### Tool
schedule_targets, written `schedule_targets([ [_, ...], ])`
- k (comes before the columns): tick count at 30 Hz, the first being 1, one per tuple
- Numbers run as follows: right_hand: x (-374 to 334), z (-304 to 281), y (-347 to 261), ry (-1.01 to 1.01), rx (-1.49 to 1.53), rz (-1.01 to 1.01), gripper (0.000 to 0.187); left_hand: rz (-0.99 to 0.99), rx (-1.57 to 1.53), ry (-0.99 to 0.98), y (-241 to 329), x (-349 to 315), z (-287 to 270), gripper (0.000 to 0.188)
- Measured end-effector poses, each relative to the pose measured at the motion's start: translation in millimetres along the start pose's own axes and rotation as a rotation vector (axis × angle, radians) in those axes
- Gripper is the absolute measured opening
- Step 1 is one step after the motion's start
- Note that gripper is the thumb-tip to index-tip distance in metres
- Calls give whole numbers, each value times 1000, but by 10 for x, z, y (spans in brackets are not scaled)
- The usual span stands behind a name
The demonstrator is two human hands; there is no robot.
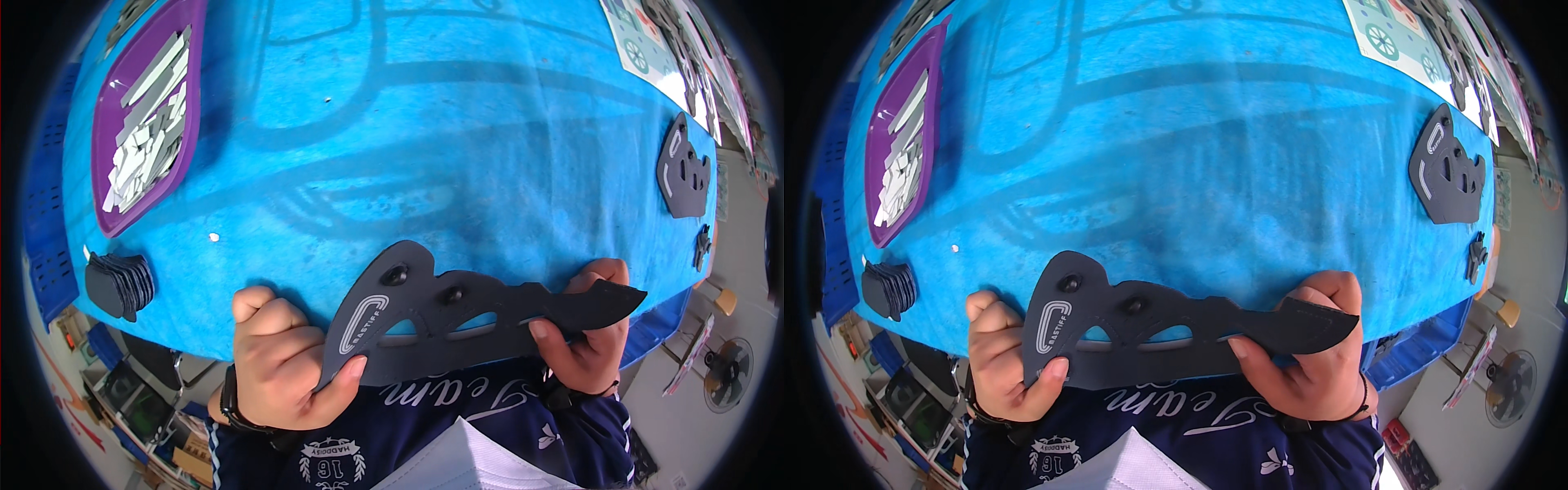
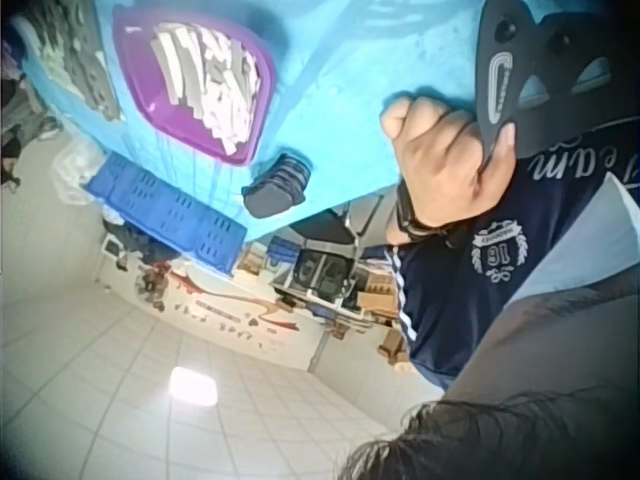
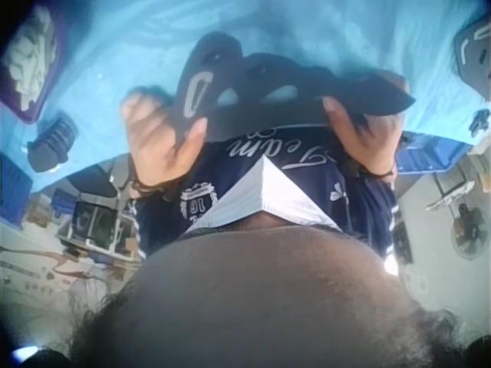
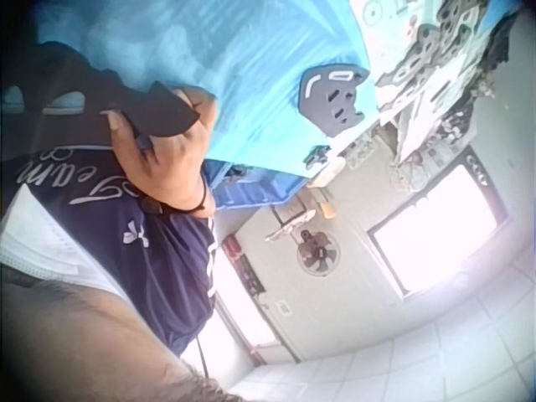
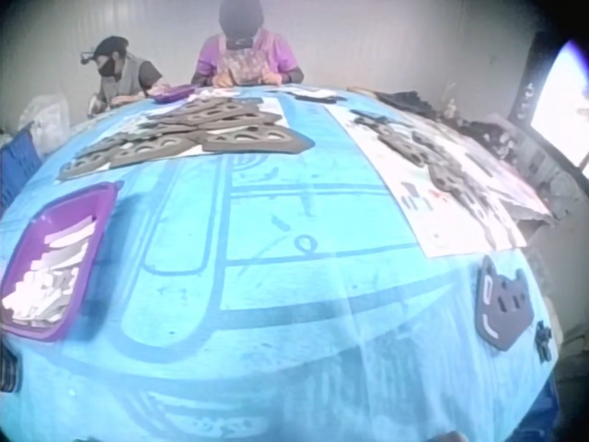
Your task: Applying adhesive strips to black synthetic shoe upper components at a manufacturing workstation.
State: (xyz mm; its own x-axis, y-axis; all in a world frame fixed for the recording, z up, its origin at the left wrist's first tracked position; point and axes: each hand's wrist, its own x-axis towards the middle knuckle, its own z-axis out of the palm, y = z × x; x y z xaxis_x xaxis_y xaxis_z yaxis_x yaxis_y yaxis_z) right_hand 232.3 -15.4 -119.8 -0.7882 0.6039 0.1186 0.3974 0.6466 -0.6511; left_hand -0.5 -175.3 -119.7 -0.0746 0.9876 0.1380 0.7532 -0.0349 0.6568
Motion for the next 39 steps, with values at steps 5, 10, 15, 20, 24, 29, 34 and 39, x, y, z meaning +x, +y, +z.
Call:
schedule_targets([
  [5, -23, 4, -17, 0, -68, 13, 17, -11, 57, -2, 30, -5, 19, 15],
  [10, -27, 61, -30, 25, -227, -104, 18, -3, 165, -25, 72, 25, 20, 19],
  [15, -27, 46, -10, 45, -195, -166, 22, 36, 142, 29, 3, -4, 16, 18],
  [20, -162, 132, -134, 126, 819, -14, 43, 165, -209, 175, -49, -68, 16, 26],
  [24, -180, 400, -436, 158, 1639, 143, 64, 193, -436, 284, 81, -194, 138, 26],
  [29, -246, 642, -516, 139, 1602, 98, 26, 199, -201, 247, 257, -222, 92, 24],
  [34, -201, 267, -137, 510, 566, 12, 13, 93, 243, 285, 203, -380, -423, 26],
  [39, -87, 4, 2, 847, -62, -274, 20, -148, 556, 168, -90, -661, -1504, 69],
])
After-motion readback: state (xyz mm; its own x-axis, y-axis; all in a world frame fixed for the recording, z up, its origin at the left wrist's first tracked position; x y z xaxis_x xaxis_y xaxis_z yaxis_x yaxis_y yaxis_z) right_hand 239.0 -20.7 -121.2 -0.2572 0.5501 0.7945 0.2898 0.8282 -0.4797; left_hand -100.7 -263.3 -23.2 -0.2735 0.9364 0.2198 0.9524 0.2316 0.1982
